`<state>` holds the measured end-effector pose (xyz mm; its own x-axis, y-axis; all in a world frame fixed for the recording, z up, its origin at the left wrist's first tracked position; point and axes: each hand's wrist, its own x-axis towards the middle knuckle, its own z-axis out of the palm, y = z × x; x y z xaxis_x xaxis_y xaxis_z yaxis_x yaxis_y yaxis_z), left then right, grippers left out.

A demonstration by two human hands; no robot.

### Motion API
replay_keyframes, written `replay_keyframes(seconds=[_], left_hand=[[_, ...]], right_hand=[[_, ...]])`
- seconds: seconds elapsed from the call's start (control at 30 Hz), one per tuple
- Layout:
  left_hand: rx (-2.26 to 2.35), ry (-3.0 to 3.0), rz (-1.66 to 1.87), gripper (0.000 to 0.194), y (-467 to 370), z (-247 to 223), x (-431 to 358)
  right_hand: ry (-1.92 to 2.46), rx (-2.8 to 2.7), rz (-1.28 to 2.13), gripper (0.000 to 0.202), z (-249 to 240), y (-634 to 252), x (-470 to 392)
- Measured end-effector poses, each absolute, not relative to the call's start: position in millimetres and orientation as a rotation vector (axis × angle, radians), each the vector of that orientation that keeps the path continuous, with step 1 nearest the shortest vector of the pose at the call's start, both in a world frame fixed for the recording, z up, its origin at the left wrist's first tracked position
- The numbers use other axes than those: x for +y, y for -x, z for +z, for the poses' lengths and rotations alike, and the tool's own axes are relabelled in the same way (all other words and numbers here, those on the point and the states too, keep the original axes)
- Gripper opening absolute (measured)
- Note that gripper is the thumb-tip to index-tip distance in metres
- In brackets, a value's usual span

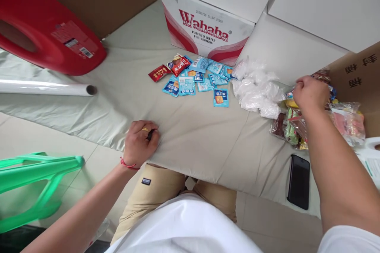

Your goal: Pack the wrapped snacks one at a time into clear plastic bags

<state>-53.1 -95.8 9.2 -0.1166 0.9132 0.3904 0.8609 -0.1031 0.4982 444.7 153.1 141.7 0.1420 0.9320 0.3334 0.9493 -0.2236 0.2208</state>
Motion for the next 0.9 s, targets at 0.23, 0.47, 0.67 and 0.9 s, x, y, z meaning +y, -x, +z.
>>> replay_keyframes(seconds=[0.23, 0.47, 0.67, 0.9], left_hand=[[2.011, -2.026, 1.05, 0.014, 52.7, 9.8, -96.0], [1.999, -2.026, 1.049, 0.015, 51.5, 11.9, -97.0], [1.996, -2.072, 1.041, 0.016, 52.6, 10.9, -98.2], [1.963, -2.074, 1.085, 0.017, 52.7, 10.3, -98.0]], right_hand=[[1.836, -2.234, -0.32, 0.037, 148.7, -332.8, 154.7], [1.625, -2.618, -0.296, 0.058, 124.7, -271.6, 208.8], [1.988, -2.413, -0.209, 0.018, 118.7, -258.4, 222.1], [1.69, -1.321, 0.787, 0.015, 133.8, -259.8, 184.8]])
